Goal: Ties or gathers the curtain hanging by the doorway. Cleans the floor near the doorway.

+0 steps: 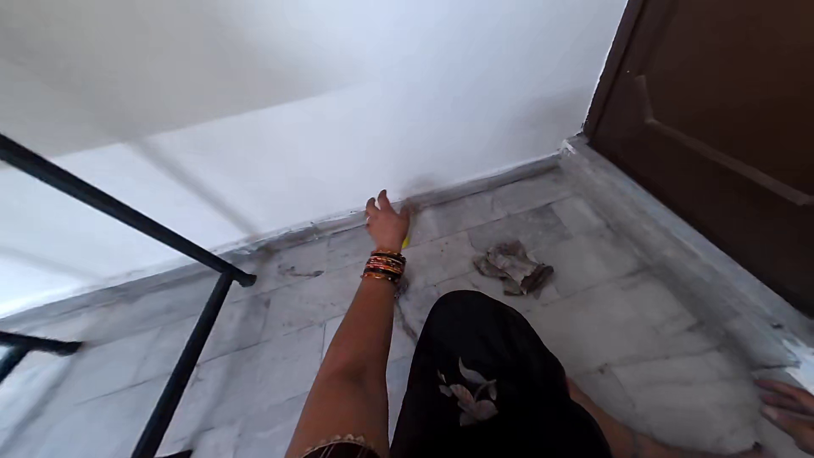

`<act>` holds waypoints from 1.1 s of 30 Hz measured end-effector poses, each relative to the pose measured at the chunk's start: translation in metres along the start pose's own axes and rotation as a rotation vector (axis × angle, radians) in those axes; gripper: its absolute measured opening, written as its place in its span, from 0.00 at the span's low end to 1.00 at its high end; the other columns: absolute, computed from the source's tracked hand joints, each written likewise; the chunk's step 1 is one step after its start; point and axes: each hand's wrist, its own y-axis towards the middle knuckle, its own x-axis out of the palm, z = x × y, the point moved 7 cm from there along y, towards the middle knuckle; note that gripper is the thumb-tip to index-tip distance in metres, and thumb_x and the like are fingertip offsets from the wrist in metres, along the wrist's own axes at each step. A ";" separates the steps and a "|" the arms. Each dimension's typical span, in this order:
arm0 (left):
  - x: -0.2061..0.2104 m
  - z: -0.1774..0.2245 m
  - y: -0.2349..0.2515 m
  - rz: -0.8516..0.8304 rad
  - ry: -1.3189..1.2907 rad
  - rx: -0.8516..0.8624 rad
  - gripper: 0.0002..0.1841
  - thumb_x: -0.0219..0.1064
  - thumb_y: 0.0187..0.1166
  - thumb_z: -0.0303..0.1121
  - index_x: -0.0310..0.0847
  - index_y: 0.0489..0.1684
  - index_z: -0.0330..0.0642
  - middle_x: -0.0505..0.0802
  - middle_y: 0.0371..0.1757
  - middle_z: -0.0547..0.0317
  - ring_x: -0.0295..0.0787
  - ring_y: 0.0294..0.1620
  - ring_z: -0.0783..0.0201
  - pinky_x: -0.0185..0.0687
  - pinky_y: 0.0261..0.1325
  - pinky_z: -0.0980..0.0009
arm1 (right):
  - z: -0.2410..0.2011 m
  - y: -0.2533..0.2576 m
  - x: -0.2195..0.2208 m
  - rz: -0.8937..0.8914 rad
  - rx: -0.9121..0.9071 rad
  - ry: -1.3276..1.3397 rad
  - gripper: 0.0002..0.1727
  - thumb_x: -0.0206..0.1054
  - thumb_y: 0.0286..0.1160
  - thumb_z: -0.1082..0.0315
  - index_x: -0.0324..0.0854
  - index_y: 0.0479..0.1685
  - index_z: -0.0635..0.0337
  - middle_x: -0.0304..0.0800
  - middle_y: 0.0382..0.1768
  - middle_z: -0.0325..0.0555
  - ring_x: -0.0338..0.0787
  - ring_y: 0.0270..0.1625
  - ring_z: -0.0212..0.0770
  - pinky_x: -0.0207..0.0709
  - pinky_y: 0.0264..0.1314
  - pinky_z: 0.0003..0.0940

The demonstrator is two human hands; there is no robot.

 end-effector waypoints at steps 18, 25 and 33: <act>0.023 0.047 -0.016 -0.137 -0.017 0.183 0.23 0.61 0.87 0.30 0.72 0.78 0.29 0.79 0.75 0.20 0.76 0.77 0.24 0.69 0.75 0.29 | -0.012 0.008 0.021 -0.004 0.140 -0.128 0.30 0.66 0.86 0.52 0.72 0.82 0.56 0.85 0.69 0.59 0.86 0.69 0.58 0.72 0.76 0.60; 0.062 0.195 -0.102 -0.519 -0.151 0.605 0.26 0.70 0.83 0.29 0.69 0.78 0.31 0.86 0.64 0.24 0.84 0.64 0.27 0.75 0.66 0.28 | -0.026 0.004 0.009 0.031 0.043 -0.083 0.31 0.65 0.86 0.51 0.71 0.82 0.57 0.83 0.71 0.59 0.85 0.69 0.58 0.73 0.75 0.58; 0.165 0.273 -0.299 -1.010 -0.140 0.834 0.23 0.70 0.84 0.32 0.75 0.78 0.43 0.87 0.67 0.34 0.87 0.64 0.33 0.81 0.64 0.34 | -0.027 -0.011 -0.009 0.145 -0.039 -0.058 0.31 0.67 0.84 0.50 0.73 0.82 0.54 0.85 0.69 0.55 0.90 0.64 0.55 0.79 0.70 0.58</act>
